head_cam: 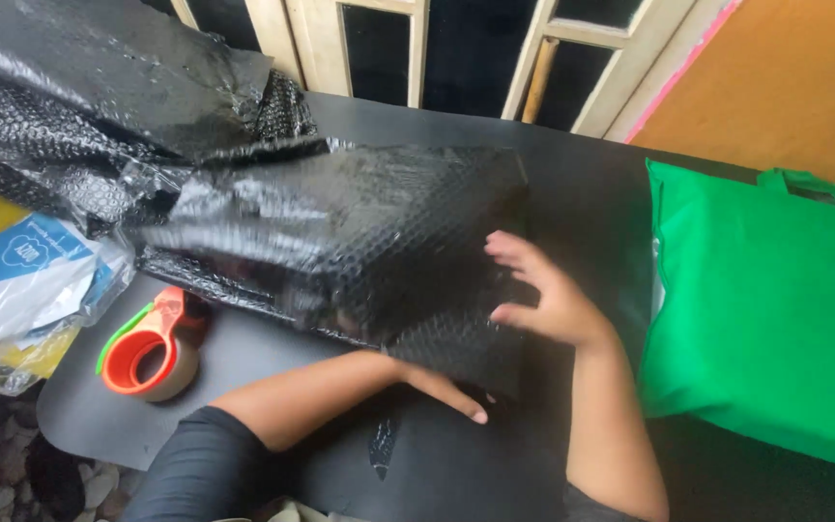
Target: Wrapping a green tote bag in black bubble wrap and securing it with adhesive tape using a tape dispenser.
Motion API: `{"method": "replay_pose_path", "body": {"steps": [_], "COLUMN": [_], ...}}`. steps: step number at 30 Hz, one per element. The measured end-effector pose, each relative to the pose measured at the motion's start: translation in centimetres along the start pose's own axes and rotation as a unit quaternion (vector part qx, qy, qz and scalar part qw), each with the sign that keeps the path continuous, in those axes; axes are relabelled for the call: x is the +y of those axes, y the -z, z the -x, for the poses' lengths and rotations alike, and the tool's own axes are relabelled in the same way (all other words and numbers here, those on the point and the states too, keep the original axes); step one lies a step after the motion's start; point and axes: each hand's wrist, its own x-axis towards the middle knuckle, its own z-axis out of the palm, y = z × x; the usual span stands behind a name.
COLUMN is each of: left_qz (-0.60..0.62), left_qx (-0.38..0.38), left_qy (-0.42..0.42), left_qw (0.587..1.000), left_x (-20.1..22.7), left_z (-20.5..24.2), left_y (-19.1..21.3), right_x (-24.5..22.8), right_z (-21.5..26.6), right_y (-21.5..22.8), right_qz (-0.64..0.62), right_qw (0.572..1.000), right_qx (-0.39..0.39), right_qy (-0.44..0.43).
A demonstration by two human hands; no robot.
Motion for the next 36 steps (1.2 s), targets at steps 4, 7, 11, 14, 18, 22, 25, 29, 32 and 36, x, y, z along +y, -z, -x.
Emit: {"method": "replay_pose_path", "body": {"steps": [4, 7, 11, 14, 18, 22, 25, 29, 32, 36], "left_qz": [-0.152, -0.005, -0.093, -0.127, -0.376, -0.318, -0.179, -0.146, -0.163, -0.232], "left_qx": [0.005, 0.068, 0.051, 0.354, 0.576, 0.522, 0.482, 0.46, 0.476, 0.451], "left_qy": [-0.002, 0.115, -0.016, 0.002, 0.058, 0.313, 0.43, 0.449, 0.392, 0.367], "left_qw": [0.988, 0.991, 0.994, 0.926, 0.723, 0.727, 0.742, 0.752, 0.77, 0.78], "left_x": [5.4, 3.9, -0.4, -0.5, -3.4, -11.4, -15.5, -23.8, -20.5, -22.7], "left_z": [3.3, 7.5, 14.4, 20.1, 24.9, 27.7, 28.7, 29.0, 28.3, 28.7], "left_y": [-0.5, -2.9, -1.7, 3.9, 14.8, 24.5, 26.7, 29.7, 27.8, 27.0], "right_x": [-1.6, 1.7, 3.3, 4.0, 3.5, 1.4, -3.0, 2.8, 6.4, 12.4], "right_z": [-0.1, -1.0, -1.4, -1.5, -0.8, 0.0, 0.1, 2.9, 6.3, 9.1], "right_y": [-2.7, -5.4, -7.4, -7.1, -8.2, -9.0, -5.3, 8.9, 18.6, 29.8], "right_qz": [0.277, 0.405, 0.469, 0.484, 0.492, 0.472, 0.41, 0.308, 0.311, 0.314], "right_qw": [0.935, 0.865, 0.82, 0.816, 0.812, 0.823, 0.843, 0.907, 0.902, 0.901], "right_qx": [-0.176, -0.221, -0.224, -0.22, -0.222, -0.249, -0.249, 0.157, 0.178, 0.207], "right_qy": [-0.134, -0.196, -0.238, -0.228, -0.22, -0.196, -0.244, -0.241, -0.239, -0.216]}}
